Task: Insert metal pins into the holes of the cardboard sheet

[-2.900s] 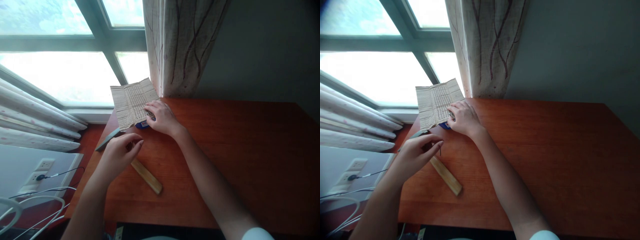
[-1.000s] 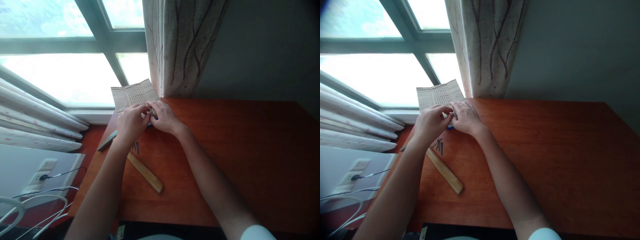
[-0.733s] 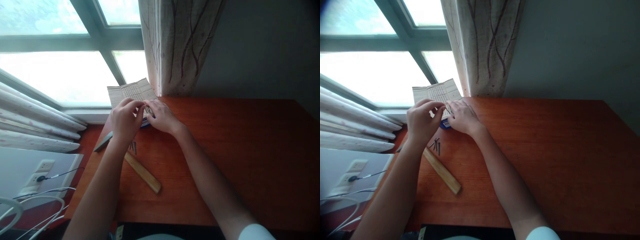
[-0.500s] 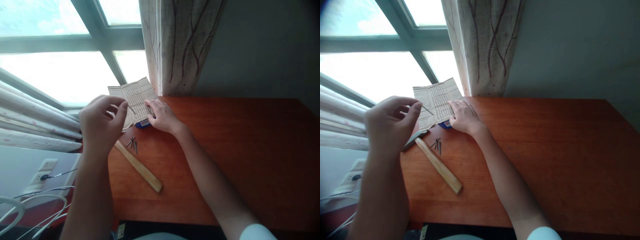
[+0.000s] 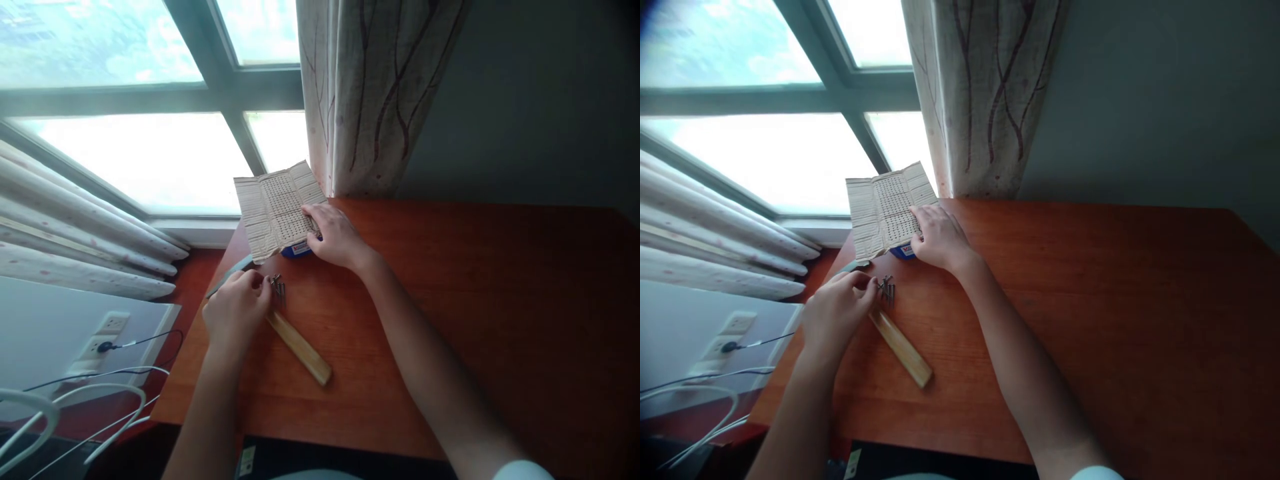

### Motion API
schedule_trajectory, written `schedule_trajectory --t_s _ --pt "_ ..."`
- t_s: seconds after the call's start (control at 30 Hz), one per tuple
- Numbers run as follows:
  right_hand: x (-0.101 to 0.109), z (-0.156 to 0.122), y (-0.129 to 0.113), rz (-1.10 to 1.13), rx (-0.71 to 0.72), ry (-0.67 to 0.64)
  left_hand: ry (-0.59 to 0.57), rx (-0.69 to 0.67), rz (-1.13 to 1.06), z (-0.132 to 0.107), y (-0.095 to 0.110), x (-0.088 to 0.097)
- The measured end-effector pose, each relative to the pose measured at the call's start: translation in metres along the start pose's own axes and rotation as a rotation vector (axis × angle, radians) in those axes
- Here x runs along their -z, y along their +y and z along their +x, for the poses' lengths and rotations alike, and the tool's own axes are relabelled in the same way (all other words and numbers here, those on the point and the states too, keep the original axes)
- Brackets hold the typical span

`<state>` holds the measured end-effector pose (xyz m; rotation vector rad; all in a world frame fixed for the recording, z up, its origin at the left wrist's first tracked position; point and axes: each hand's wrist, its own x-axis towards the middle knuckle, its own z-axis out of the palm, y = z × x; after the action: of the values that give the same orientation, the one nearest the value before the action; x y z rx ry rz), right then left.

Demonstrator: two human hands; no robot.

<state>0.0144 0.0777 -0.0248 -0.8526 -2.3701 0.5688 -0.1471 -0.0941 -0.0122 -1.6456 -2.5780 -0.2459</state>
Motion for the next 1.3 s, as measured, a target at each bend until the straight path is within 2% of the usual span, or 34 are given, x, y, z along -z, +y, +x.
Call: schedule_trajectory --t_s 0.17,0.27,0.37,0.43,0.5,0.63,0.77,0.87,1.0,1.07,1.13,1.17,1.23,1.3 --pt "0.001 0.001 0.001 0.013 -0.005 -0.016 0.126 -0.015 -0.035 -0.004 0.001 0.022" --pt "0.001 0.000 0.001 0.016 -0.001 -0.009 0.207 -0.104 -0.191 0.004 0.017 0.037" --pt "0.000 0.000 0.001 0.017 0.005 -0.004 0.197 -0.193 -0.315 0.027 0.038 0.042" --pt "0.000 0.000 0.001 0.024 0.004 -0.003 0.176 -0.234 -0.346 0.046 0.051 0.040" --pt "-0.001 0.000 0.001 0.034 -0.002 -0.001 0.106 -0.290 -0.349 0.062 0.061 0.034" --pt "-0.002 0.000 0.003 0.050 -0.004 0.007 0.010 -0.356 -0.345 0.079 0.069 0.024" --pt "-0.003 0.000 0.006 0.024 0.026 -0.005 0.004 -0.382 -0.349 0.084 0.069 0.015" --pt "-0.003 0.000 0.006 0.017 0.020 -0.005 0.067 -0.392 -0.340 0.088 0.071 0.008" --pt "-0.001 -0.001 0.006 0.040 0.007 -0.004 0.310 -0.362 -0.469 0.089 0.077 0.013" --pt "0.000 -0.001 0.005 0.043 0.010 -0.004 0.464 -0.292 -0.587 0.085 0.076 0.026" --pt "0.001 -0.001 0.005 0.037 0.016 -0.010 0.544 -0.224 -0.669 0.077 0.070 0.043" --pt "0.001 -0.001 0.005 0.034 0.019 -0.014 0.539 -0.212 -0.692 0.071 0.066 0.051" --pt "0.000 -0.001 0.005 0.033 0.024 -0.020 0.405 -0.218 -0.720 0.057 0.055 0.062" --pt "-0.001 -0.001 0.006 0.039 0.029 -0.020 0.305 -0.262 -0.717 0.040 0.043 0.063"
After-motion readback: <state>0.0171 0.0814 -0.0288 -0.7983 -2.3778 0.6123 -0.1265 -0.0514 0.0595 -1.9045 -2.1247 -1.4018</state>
